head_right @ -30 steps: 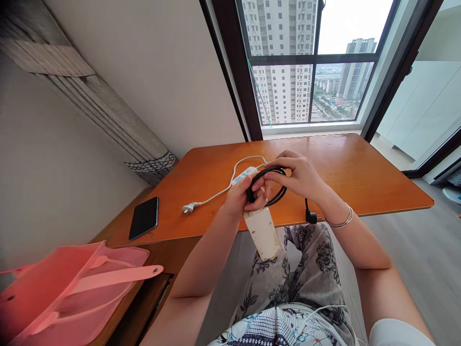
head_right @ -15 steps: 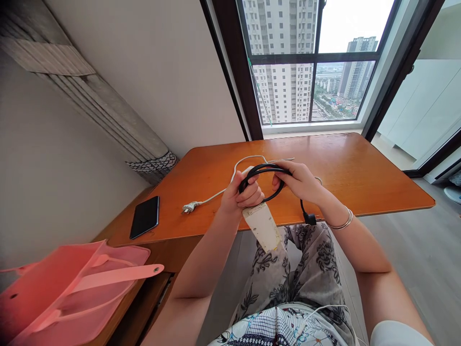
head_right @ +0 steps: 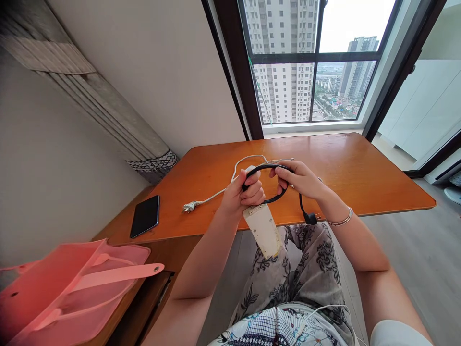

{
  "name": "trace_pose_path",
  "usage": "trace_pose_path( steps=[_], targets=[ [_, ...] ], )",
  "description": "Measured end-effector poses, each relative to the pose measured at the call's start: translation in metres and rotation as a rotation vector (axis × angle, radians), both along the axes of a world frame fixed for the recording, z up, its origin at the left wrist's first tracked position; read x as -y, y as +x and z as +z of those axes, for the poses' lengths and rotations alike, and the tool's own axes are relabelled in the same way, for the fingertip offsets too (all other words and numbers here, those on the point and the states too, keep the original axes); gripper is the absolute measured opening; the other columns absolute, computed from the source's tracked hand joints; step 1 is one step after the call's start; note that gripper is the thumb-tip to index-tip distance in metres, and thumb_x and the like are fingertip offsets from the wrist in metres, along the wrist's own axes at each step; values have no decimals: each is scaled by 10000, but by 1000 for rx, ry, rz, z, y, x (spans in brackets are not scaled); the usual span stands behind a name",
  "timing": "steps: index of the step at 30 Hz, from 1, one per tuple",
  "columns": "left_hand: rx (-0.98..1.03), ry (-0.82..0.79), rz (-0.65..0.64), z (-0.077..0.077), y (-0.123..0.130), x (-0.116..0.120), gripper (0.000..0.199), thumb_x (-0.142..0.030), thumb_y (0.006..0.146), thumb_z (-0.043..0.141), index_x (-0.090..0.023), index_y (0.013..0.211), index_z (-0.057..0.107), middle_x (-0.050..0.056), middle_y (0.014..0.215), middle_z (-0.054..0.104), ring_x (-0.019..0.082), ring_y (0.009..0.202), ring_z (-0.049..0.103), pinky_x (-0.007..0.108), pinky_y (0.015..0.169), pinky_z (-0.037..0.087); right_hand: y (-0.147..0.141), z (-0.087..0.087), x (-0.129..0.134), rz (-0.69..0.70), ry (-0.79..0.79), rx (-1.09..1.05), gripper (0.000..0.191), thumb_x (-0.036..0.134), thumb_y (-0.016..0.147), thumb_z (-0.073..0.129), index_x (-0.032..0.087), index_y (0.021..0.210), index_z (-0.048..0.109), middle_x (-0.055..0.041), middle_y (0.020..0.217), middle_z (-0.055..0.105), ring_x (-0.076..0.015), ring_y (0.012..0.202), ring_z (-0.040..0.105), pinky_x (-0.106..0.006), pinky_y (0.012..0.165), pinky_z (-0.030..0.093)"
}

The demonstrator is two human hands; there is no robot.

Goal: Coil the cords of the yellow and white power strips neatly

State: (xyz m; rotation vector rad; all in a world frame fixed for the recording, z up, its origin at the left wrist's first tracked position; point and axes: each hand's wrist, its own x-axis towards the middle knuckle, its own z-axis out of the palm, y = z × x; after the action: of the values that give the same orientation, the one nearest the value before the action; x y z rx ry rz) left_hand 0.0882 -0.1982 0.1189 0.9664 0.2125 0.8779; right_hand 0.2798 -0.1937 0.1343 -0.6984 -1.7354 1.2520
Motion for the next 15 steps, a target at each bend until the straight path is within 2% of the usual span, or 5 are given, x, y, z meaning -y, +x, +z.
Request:
trace_pose_path(
  steps=[7,9,11,13,15],
  targets=[
    [-7,-212,-6,1,1,1,529,-556,980,435,-206,616,276,-112,377,194,36,284,84,168,333,185,-2,-4,-3,105,-159,-122,480,632,824,672,156,783,624,45,485,520,-128,481,603,-232,505,455],
    [14,-205,16,0,2,2,516,-539,1001,384,-206,623,274,-88,369,301,35,275,100,173,329,187,-2,-8,-6,128,-198,-146,473,618,810,694,147,814,652,39,522,539,-121,502,602,-235,527,476],
    [50,-190,55,1,3,4,504,-507,1025,318,-201,628,267,-34,431,492,27,268,123,181,325,202,-1,-12,-9,127,-222,-164,478,616,787,716,146,865,673,10,628,606,-129,583,635,-247,582,511],
    [100,-185,121,3,3,6,490,-477,1040,263,-196,639,255,35,615,678,16,267,155,189,322,233,-1,-18,-10,105,-243,-176,489,626,777,715,155,901,675,-25,760,663,-142,668,658,-263,622,531],
    [149,-181,204,7,0,8,478,-472,1044,251,-195,654,244,85,864,767,11,279,209,196,322,270,-1,-26,-9,85,-273,-161,482,629,793,692,161,903,662,-37,796,670,-143,681,650,-275,630,531]
  ],
)
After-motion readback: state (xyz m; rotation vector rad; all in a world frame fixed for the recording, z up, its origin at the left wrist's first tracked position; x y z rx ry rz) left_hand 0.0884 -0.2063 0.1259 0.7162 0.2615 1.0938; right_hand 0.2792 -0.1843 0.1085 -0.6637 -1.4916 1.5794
